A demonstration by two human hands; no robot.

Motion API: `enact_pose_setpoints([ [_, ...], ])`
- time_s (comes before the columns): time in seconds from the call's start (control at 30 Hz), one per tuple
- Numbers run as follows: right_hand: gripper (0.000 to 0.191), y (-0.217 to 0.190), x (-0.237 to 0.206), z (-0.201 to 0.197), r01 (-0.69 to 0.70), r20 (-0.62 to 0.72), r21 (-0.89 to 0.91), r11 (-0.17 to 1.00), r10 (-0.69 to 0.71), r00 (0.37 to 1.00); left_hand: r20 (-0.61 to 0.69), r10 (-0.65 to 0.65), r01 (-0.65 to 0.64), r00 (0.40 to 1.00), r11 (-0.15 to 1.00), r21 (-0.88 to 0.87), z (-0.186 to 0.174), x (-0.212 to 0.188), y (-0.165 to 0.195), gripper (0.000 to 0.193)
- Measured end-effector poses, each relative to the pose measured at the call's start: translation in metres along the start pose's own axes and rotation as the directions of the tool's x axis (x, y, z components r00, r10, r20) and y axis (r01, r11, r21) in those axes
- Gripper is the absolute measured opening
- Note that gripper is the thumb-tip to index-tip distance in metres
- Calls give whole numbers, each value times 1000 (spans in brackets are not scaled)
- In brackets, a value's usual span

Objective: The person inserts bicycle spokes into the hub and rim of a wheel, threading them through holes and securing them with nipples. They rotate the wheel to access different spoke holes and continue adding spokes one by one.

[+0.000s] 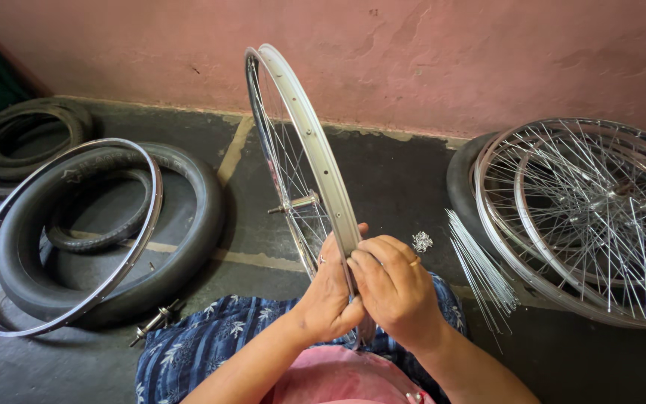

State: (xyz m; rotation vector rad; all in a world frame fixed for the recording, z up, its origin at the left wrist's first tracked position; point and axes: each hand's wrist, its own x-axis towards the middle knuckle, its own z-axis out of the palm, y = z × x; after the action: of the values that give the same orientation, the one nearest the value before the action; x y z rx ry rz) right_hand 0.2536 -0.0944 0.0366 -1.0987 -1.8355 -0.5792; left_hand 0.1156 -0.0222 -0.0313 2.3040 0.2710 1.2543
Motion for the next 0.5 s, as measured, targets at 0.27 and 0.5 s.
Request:
enact_pose_setpoints([
  [0.27,31,3,-2,-3,27,10,-9,1000,-26,1000,21,-59,60,998,998,-18,6,-6,-1,88],
  [0.5,34,1,2,-14,29,60,9,1000,-30,998,23,-56,58,998,995,-76,4,-6,0,90],
])
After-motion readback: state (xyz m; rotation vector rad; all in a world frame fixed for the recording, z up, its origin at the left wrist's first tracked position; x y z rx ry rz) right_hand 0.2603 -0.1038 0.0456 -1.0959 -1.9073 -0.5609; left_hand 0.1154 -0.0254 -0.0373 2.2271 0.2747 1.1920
